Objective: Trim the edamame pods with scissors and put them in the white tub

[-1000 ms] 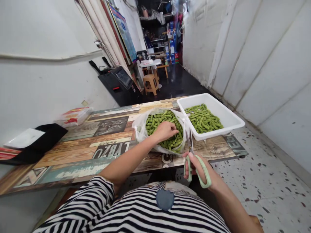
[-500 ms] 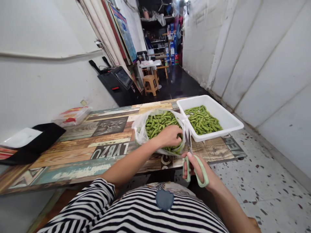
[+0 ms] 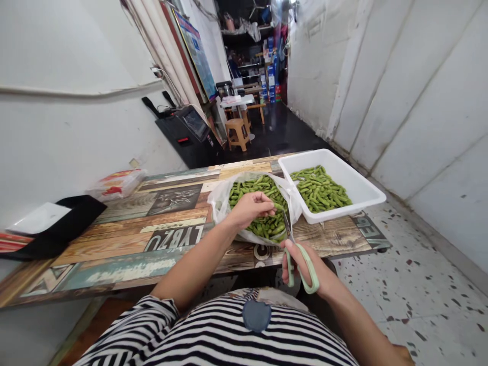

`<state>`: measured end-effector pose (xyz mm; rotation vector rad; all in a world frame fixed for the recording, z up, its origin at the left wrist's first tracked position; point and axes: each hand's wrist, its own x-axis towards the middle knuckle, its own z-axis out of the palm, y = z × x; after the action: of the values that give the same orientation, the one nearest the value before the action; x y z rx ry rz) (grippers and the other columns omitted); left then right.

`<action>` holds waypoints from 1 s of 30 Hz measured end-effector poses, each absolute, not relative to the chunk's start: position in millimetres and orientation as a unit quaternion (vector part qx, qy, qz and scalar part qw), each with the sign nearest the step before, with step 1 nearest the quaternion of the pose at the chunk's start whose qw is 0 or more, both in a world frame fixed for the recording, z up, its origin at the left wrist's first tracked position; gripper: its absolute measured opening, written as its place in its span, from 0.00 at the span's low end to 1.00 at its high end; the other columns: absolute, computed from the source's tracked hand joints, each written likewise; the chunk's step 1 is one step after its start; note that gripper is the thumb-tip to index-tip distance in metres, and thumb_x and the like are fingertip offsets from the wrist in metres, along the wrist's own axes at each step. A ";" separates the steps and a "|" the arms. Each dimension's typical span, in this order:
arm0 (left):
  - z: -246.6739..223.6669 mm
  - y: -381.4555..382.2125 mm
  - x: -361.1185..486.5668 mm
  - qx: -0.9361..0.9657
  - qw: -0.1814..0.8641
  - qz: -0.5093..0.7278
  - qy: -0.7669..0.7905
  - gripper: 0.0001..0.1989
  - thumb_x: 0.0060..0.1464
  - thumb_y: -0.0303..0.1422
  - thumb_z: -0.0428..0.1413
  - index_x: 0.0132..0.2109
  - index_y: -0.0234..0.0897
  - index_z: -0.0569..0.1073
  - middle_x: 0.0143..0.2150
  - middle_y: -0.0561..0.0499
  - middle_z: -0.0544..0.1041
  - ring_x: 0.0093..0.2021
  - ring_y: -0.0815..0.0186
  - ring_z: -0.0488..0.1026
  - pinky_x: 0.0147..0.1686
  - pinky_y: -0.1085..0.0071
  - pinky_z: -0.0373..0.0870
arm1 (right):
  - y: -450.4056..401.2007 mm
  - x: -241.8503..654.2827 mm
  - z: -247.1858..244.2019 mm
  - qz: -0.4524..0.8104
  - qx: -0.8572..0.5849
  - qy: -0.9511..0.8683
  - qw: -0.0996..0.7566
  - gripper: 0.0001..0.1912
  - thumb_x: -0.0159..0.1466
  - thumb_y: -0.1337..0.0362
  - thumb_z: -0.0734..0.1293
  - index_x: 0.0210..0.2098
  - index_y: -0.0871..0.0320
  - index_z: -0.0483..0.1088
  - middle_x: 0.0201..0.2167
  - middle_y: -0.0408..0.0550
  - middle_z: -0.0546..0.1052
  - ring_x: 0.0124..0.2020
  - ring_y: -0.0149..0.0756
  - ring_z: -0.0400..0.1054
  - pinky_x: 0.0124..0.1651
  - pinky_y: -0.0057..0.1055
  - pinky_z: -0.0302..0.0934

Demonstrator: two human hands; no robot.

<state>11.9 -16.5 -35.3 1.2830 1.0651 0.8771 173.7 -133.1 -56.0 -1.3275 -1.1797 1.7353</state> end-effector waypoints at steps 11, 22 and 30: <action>-42.2 -43.9 12.2 0.429 0.638 0.440 0.464 0.06 0.45 0.26 0.60 0.29 0.29 0.69 0.23 0.50 0.76 0.24 0.73 0.72 0.26 0.79 0.65 | -119.4 155.3 -53.4 0.672 -0.501 -0.420 0.347 0.25 0.57 0.41 0.60 0.38 0.58 0.64 0.15 0.37 0.65 0.13 0.29 0.61 0.16 0.26 0.59; -30.5 -32.8 -13.4 0.501 0.551 0.478 0.466 0.10 0.44 0.33 0.58 0.30 0.33 0.64 0.24 0.55 0.73 0.16 0.79 0.55 0.17 0.79 0.49 | -121.4 159.0 -60.8 0.658 -0.496 -0.469 0.319 0.27 0.58 0.40 0.58 0.39 0.58 0.61 0.19 0.38 0.66 0.16 0.29 0.64 0.21 0.27 0.60; -22.4 -39.3 -18.8 0.717 0.476 0.263 0.437 0.15 0.50 0.38 0.52 0.23 0.31 0.69 0.19 0.56 0.64 0.21 0.76 0.56 0.23 0.76 0.52 | -118.8 167.2 -63.7 0.585 -0.502 -0.562 0.300 0.24 0.61 0.43 0.57 0.38 0.58 0.62 0.20 0.38 0.66 0.17 0.28 0.62 0.22 0.27 0.59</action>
<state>-18.8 -39.3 -22.4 1.7521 1.0680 0.6424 167.2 -118.8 -63.7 -1.3336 -1.4930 1.5522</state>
